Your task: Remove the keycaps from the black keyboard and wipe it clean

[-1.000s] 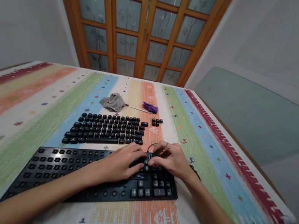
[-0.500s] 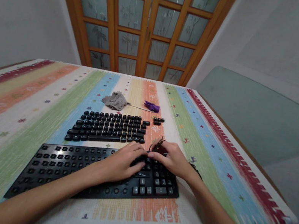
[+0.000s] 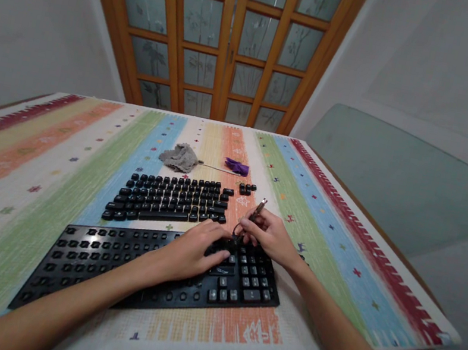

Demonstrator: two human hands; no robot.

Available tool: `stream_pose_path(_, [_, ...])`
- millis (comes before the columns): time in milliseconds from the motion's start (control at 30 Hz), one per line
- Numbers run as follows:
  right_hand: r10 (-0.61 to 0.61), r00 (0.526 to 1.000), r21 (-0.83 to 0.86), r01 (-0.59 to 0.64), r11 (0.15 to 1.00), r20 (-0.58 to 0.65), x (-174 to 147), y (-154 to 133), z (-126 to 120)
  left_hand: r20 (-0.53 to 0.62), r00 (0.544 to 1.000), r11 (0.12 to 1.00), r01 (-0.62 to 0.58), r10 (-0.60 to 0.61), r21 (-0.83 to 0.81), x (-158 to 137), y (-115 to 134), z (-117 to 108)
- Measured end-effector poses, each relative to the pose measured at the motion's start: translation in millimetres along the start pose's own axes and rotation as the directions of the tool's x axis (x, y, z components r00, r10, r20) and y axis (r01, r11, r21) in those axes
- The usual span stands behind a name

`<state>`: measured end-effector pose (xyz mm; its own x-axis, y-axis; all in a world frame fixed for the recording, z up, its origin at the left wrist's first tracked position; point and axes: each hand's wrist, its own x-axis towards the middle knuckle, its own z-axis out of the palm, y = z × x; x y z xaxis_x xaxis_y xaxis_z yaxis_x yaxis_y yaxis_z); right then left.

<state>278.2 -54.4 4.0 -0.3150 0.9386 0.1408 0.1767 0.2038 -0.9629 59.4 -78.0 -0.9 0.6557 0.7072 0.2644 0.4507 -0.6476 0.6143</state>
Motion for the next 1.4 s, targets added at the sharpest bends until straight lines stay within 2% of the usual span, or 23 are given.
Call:
stream_pose_path(133, [-0.041,0.999,0.073,0.042,0.996,-0.004,-3,-5,2,-0.070,0.997,0.998,0.025,-0.029,-0.055,4,5,-2])
stream_pose_path(267, [-0.086,0.996,0.125,0.087,0.988,-0.014,-6,-5,2,-0.083,0.989,0.957,0.099,-0.126,-0.272,8,9,-3])
stream_pose_path(367, [-0.121,0.992,0.150,0.123,0.981,-0.022,-7,-4,1,-0.023,0.980,0.853,0.161,-0.199,-0.496,12,7,-4])
stream_pose_path(467, [-0.164,0.986,0.176,0.163,0.971,-0.009,-9,-4,-1,0.057,0.969,0.703,0.215,-0.242,-0.677,14,3,-5])
stream_pose_path(567, [-0.226,0.974,0.161,0.219,0.962,0.025,-10,-5,-2,0.129,0.955,0.584,0.267,-0.267,-0.767,15,0,-6])
stream_pose_path(667, [-0.276,0.960,0.101,0.270,0.958,0.048,-11,-6,-4,0.139,0.956,0.549,0.263,-0.258,-0.793,16,-1,-7])
stream_pose_path(733, [-0.301,0.953,0.076,0.298,0.952,0.039,-12,-7,-4,0.094,0.969,0.597,0.215,-0.227,-0.773,16,0,-8])
stream_pose_path(800, [-0.320,0.947,0.057,0.319,0.946,0.005,-12,-8,-4,-0.003,0.983,0.721,0.133,-0.184,-0.680,16,3,-11])
stream_pose_path(867, [-0.332,0.942,0.023,0.333,0.943,-0.041,-12,-9,-4,-0.126,0.986,0.874,0.034,-0.108,-0.485,16,6,-15])
stream_pose_path(933, [-0.348,0.934,-0.029,0.347,0.937,-0.084,-12,-9,-4,-0.206,0.978,0.966,-0.065,0.012,-0.252,15,9,-20])
stream_pose_path(1033, [-0.383,0.918,-0.111,0.372,0.922,-0.106,-13,-10,-5,-0.232,0.958,0.985,-0.175,0.170,0.001,15,10,-27])
stream_pose_path(1133, [-0.412,0.904,-0.167,0.392,0.905,-0.111,-13,-11,-6,-0.187,0.958,0.971,-0.194,0.217,0.138,17,10,-33])
stream_pose_path(1267, [-0.435,0.888,-0.208,0.401,0.892,-0.152,-12,-12,-7,-0.143,0.961,0.966,-0.219,0.238,0.140,27,11,-43])
stream_pose_path(1400, [-0.452,0.876,-0.254,0.405,0.878,-0.168,-13,-13,-7,-0.228,0.929,0.953,-0.261,0.291,0.155,51,2,-50])
